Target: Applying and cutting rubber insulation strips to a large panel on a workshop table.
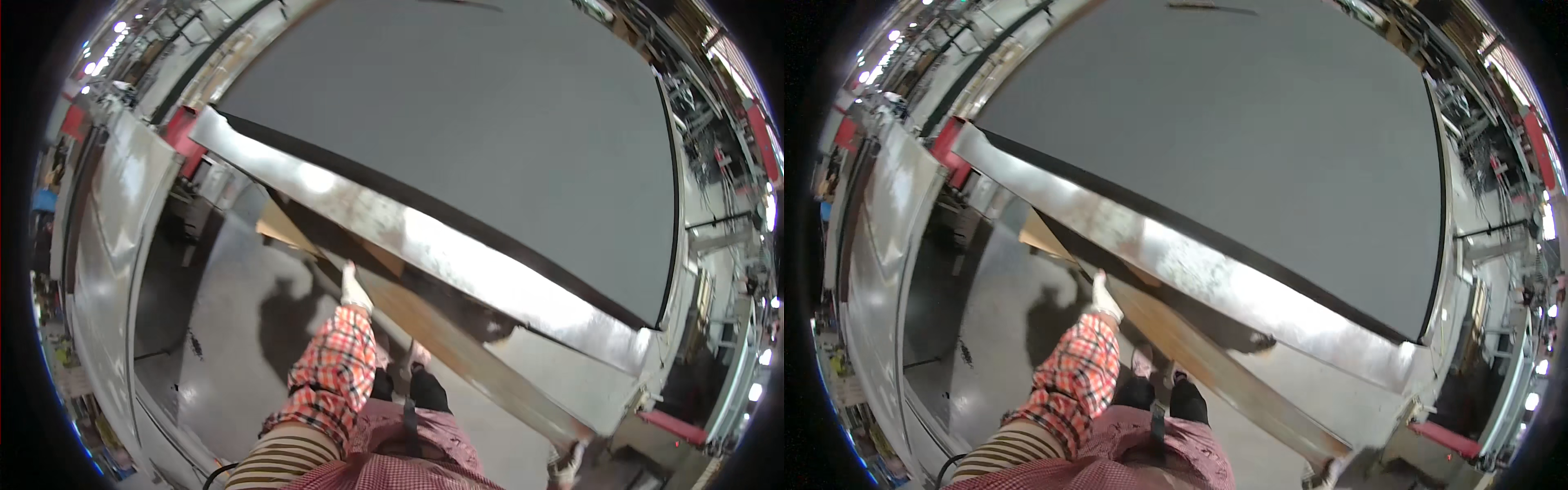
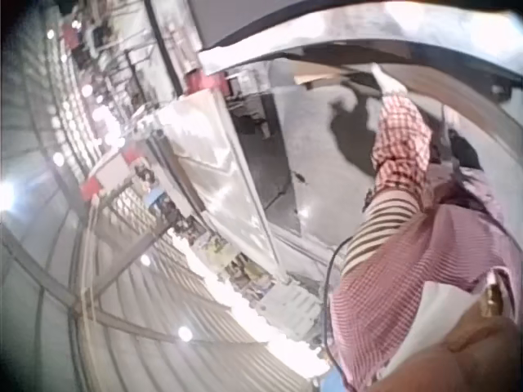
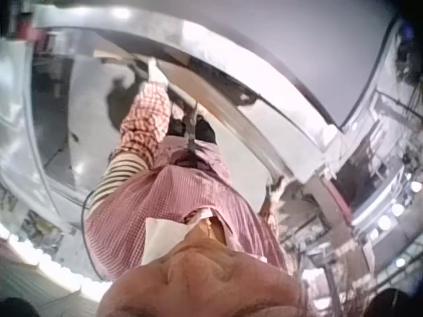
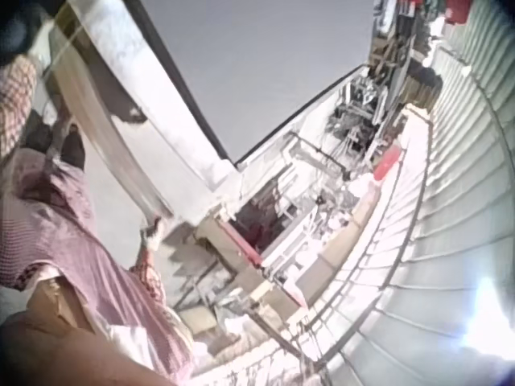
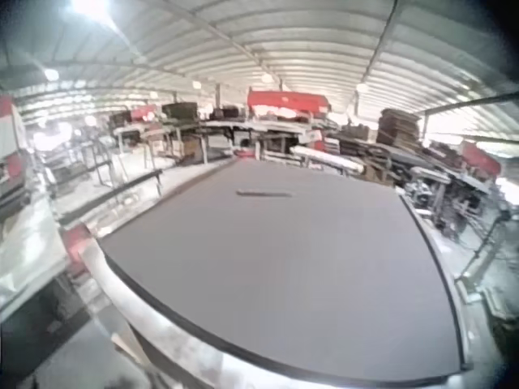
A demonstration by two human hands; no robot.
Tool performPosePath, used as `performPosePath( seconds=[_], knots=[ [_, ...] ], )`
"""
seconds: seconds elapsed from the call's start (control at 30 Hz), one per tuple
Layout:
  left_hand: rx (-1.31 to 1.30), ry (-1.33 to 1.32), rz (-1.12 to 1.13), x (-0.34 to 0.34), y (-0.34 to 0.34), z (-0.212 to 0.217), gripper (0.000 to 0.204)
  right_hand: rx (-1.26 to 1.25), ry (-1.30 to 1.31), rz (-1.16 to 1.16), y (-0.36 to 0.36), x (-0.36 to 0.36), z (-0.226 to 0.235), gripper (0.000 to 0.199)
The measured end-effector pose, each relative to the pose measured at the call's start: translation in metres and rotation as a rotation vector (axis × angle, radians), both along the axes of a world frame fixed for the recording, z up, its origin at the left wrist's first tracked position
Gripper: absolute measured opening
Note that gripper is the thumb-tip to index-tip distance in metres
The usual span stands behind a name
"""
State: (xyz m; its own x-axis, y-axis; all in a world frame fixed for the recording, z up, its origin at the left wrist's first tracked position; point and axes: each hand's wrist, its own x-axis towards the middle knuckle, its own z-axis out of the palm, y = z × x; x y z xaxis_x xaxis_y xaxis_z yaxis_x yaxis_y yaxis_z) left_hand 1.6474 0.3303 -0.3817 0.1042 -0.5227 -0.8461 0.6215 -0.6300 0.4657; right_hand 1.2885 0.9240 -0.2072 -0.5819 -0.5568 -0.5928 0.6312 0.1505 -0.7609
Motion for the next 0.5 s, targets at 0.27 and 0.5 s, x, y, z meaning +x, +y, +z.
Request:
performPosePath(
  seconds=[0.27,0.5],
  knots=[
    [0.064,0.146,-0.312,-0.021,0.04,-0.009,0.061,-0.083,-0.14,-0.123,-0.193,0.034,-0.066,0.064],
    [0.102,0.185,-0.515,0.073,0.151,-0.008,0.035,-0.145,-0.256,-0.347,-0.307,-0.078,-0.166,0.04]
  ],
)
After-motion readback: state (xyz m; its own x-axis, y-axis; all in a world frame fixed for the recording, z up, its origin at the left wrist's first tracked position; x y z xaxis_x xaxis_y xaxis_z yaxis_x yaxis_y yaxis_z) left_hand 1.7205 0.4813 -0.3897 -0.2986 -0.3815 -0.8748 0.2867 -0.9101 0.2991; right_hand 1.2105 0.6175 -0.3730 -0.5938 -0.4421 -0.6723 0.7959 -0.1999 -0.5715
